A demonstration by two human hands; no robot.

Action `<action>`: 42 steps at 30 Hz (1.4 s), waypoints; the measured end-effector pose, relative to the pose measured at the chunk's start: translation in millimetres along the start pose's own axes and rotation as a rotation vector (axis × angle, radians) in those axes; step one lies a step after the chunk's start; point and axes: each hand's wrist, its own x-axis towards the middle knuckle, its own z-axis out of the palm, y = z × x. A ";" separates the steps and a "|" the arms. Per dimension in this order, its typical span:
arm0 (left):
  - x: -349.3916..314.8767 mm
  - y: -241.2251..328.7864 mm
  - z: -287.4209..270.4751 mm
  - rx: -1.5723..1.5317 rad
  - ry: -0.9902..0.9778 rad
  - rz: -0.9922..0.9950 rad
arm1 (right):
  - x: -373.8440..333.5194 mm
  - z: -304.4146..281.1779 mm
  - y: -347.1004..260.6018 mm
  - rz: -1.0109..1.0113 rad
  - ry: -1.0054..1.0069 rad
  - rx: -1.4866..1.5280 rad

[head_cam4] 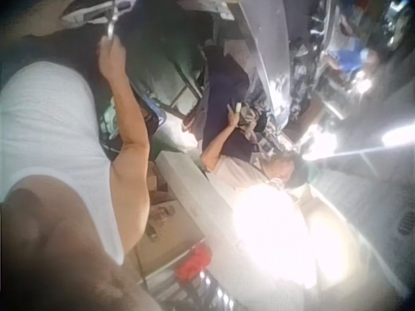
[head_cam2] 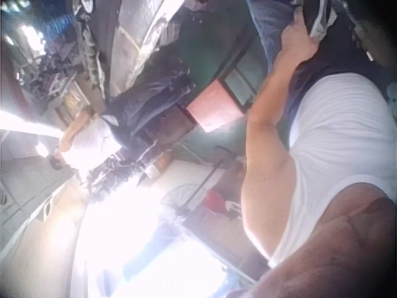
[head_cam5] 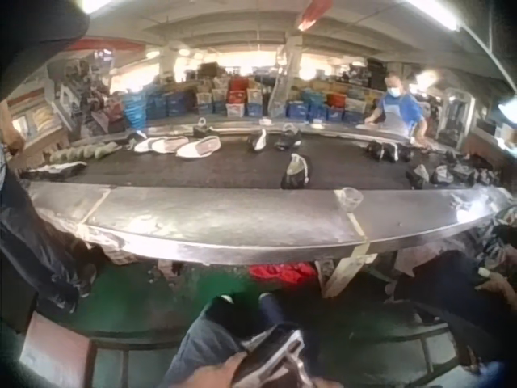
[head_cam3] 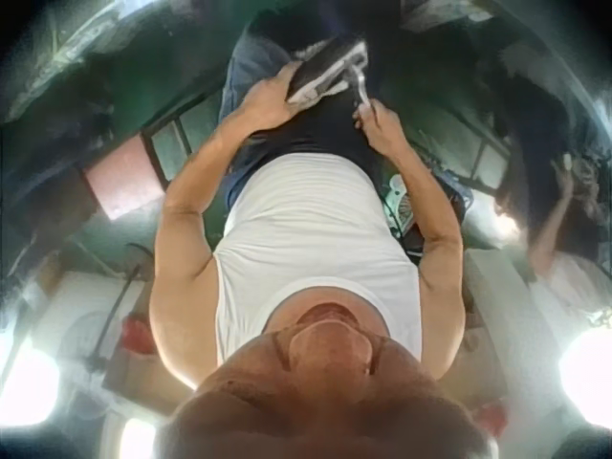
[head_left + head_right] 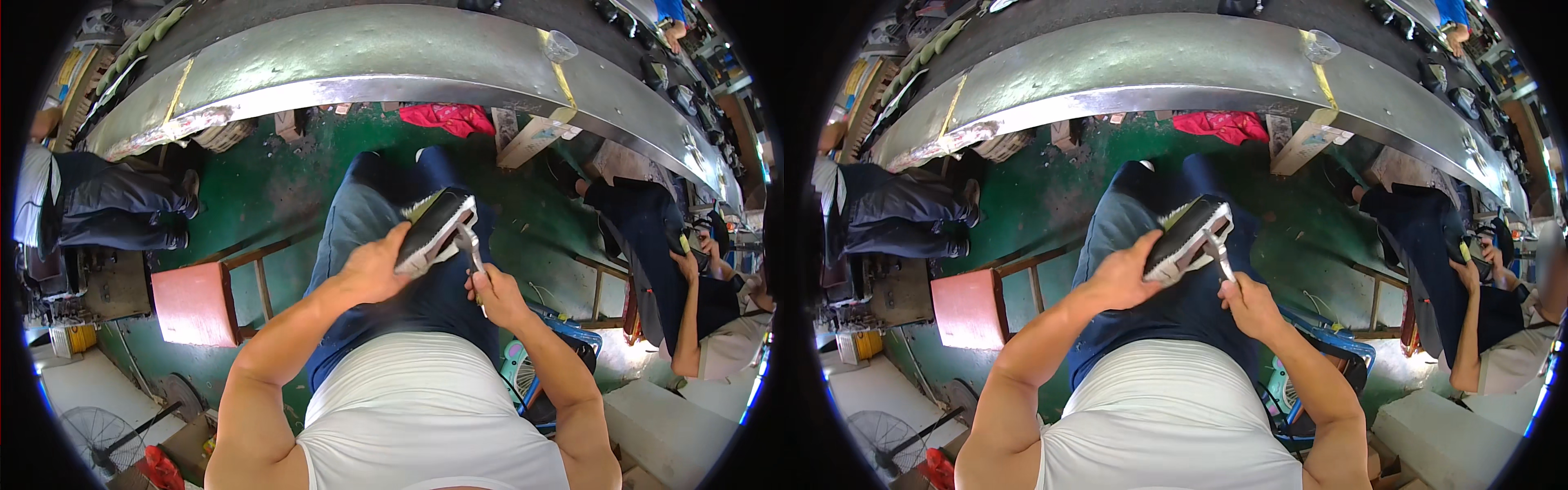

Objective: Manufacturing shoes by using lasting pliers to pull and secure the shoe upper onto the last at an assembly line.

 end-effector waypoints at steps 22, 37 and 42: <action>45.9 -21.6 51.7 -0.179 0.213 0.128 | -18.2 -16.7 0.4 0.110 -0.078 -0.010; 26.8 -11.3 59.2 -0.141 0.390 0.108 | 16.8 -7.0 -14.4 -0.252 0.032 -0.546; 24.6 -7.8 57.0 -0.153 0.400 0.086 | 6.4 -26.5 -27.2 -0.114 -0.190 -0.341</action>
